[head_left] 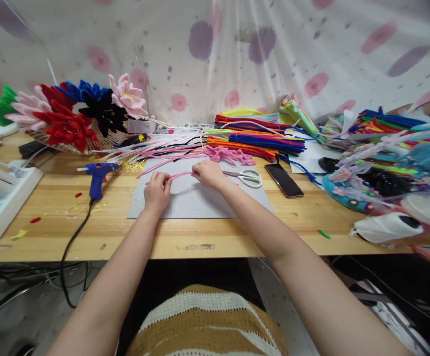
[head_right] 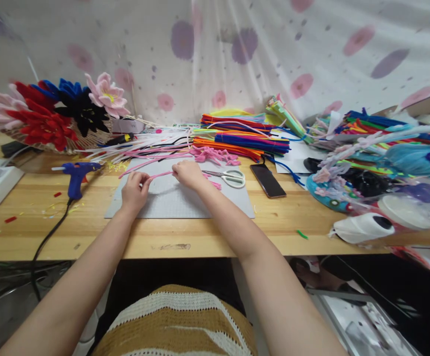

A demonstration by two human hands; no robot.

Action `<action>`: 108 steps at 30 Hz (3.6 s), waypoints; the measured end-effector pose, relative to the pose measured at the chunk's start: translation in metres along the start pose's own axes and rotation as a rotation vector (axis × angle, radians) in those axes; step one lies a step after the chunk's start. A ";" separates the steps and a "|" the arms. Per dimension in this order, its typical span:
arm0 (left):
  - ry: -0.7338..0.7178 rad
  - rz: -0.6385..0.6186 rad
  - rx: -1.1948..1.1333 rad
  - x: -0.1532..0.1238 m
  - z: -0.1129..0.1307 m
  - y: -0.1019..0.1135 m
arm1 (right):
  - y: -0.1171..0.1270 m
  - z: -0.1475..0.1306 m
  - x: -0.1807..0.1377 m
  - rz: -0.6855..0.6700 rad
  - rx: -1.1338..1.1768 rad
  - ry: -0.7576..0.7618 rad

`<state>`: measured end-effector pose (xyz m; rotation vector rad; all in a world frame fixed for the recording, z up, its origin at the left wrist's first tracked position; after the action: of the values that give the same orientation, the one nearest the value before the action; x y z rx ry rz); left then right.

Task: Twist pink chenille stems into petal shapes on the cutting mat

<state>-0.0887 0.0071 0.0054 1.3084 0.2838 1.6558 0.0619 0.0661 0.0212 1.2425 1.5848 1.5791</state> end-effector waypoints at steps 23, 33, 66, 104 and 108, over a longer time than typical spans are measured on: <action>0.295 -0.113 -0.459 0.017 -0.002 -0.016 | -0.005 0.001 0.009 -0.140 0.811 -0.060; 0.091 -0.208 -0.116 0.028 0.013 -0.012 | 0.006 0.000 0.004 -0.163 0.676 -0.058; 0.704 -0.424 -1.098 0.000 0.022 -0.057 | -0.015 0.014 0.003 -0.116 1.456 -0.354; 0.692 -0.633 -1.236 -0.011 0.041 -0.064 | -0.044 0.000 -0.006 -0.284 1.938 -0.502; 0.748 -0.609 -1.280 -0.014 0.039 -0.068 | -0.045 0.001 -0.007 -0.224 1.944 -0.520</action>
<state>-0.0197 0.0157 -0.0342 -0.3534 0.0003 1.2643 0.0560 0.0662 -0.0245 1.7869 2.5070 -0.9625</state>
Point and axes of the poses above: each hand's wrist, its own x-axis towards the middle knuckle, its own y-axis out of the back of the hand, z = x × y, the point moved 8 cm from there along x, towards the middle knuckle, and after that the axes turned 9 degrees about -y, right-handed, at the moved point
